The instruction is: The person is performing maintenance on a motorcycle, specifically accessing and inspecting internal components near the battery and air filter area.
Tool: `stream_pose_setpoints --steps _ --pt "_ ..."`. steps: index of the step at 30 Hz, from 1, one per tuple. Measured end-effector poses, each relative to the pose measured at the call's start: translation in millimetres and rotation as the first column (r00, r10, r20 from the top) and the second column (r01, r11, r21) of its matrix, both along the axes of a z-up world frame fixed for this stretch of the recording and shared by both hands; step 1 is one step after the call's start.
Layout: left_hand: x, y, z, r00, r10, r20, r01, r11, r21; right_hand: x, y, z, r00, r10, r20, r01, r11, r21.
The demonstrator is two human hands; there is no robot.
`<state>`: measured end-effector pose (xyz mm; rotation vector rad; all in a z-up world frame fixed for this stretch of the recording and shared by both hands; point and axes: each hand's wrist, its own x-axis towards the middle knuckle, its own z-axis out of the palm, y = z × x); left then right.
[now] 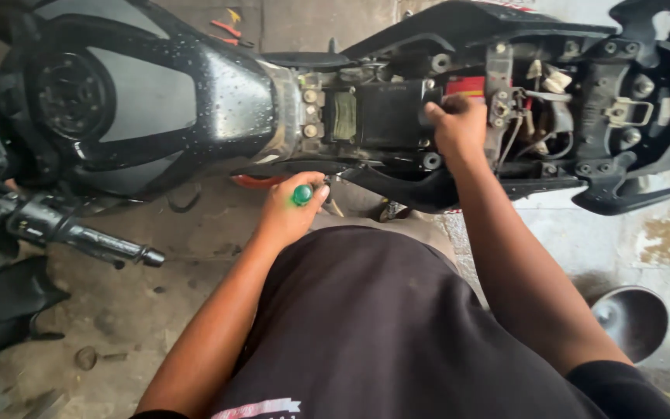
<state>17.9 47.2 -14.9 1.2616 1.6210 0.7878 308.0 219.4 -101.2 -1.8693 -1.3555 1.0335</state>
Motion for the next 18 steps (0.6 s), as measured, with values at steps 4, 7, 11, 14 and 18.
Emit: stream_pose_setpoints --steps 4,7,11,14,18 --pt "-10 -8 7 0.999 0.029 -0.018 -0.03 0.997 -0.076 -20 -2 -22 0.999 -0.027 -0.025 0.026 0.998 -0.052" --pt "-12 -9 9 0.999 0.05 0.019 -0.047 0.993 -0.106 -32 -1 -20 0.999 -0.038 0.007 0.038 0.991 -0.13" --pt "-10 -7 20 1.0 0.019 -0.008 -0.02 0.996 -0.085 -47 3 -11 0.994 -0.052 0.1 0.071 0.978 -0.197" --pt "-9 -8 18 1.0 0.022 0.022 -0.02 0.996 -0.091 -44 6 -18 0.993 -0.036 0.108 0.06 0.972 -0.228" --pt "-10 -7 9 1.0 -0.016 -0.018 0.015 0.998 -0.058 -34 11 -24 0.997 0.038 0.074 -0.016 0.962 -0.271"
